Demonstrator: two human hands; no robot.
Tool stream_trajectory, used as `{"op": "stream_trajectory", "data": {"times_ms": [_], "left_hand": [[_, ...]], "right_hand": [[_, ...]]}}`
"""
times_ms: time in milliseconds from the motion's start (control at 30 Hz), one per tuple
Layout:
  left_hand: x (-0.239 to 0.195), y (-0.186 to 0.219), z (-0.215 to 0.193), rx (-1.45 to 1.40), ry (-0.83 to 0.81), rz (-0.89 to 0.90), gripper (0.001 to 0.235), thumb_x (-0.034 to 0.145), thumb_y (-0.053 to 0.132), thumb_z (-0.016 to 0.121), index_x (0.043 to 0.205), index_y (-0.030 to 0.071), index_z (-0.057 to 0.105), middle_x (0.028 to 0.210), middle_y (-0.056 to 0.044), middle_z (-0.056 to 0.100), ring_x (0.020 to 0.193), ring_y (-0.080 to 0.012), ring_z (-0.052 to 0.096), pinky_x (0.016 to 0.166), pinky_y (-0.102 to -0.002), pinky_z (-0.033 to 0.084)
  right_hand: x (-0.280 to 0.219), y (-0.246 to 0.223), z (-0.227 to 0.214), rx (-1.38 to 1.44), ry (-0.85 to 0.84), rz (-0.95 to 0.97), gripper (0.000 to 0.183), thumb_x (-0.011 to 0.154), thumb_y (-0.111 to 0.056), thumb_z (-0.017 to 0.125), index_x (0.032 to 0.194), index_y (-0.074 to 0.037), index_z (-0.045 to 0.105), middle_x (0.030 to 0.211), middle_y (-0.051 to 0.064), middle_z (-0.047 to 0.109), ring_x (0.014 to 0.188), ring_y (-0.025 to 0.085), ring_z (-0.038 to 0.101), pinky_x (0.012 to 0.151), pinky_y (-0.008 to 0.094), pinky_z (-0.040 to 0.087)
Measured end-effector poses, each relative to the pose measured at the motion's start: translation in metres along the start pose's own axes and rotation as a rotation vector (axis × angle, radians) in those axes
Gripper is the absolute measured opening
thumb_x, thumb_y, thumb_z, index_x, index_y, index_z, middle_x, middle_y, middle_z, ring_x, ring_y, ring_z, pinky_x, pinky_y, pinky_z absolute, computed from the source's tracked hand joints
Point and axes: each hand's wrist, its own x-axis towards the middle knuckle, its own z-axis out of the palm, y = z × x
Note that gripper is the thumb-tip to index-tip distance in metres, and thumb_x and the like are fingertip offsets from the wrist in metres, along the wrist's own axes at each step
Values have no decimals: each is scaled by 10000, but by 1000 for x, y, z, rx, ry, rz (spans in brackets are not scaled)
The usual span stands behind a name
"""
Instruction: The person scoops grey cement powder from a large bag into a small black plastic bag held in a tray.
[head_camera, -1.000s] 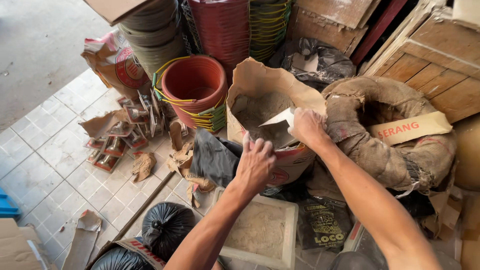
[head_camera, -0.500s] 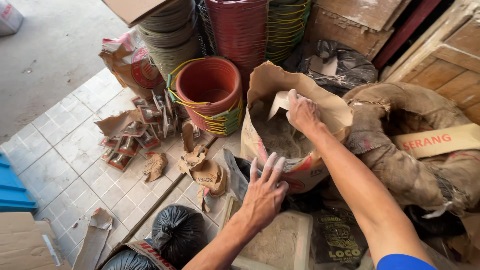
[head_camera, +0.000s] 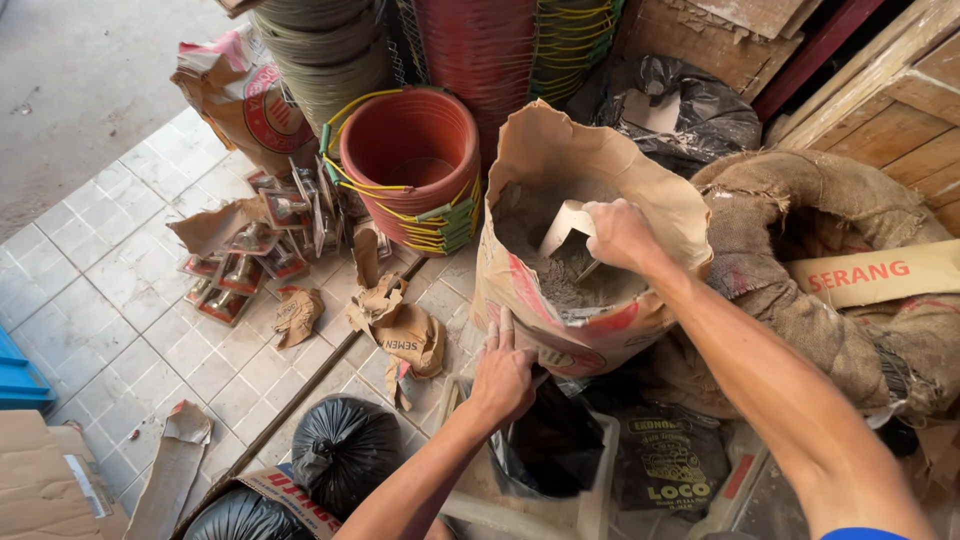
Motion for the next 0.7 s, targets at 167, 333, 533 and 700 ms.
{"op": "stream_trajectory", "data": {"times_ms": [167,333,533,700], "left_hand": [[7,12,10,-170,256,234,277,896,330,795,1070,113,805,1368,-609,269,1471,-678,305,1093,-548,458],[-2,32,14,-266,231,197,292,938,321,753,1214,243,809,1374,-514,384,1509,-604,306,1155,-524,400],[-7,54,17,-338,371,228,240,955,333,759,1175,247,799,1075,-232,532,1066,-465,546,916,-531,498],[-6,57,6,-266,317,259,274,971,317,701,1139,114,776,1389,-689,156,1399,-847,153,1050,-626,444]], "right_hand": [[-18,7,-15,97,-74,27,205,709,-162,581,885,-99,667,870,195,749,886,456,696,779,538,541],[-47,-13,-59,171,-245,178,223,708,-214,592,891,-130,689,931,157,765,957,369,707,792,490,535],[-61,-9,-57,302,-246,199,107,681,-197,601,745,-117,632,772,98,711,793,267,653,693,392,471],[-67,-13,-56,324,-286,330,142,721,-279,628,794,-192,713,753,34,744,788,201,688,714,352,505]]}}
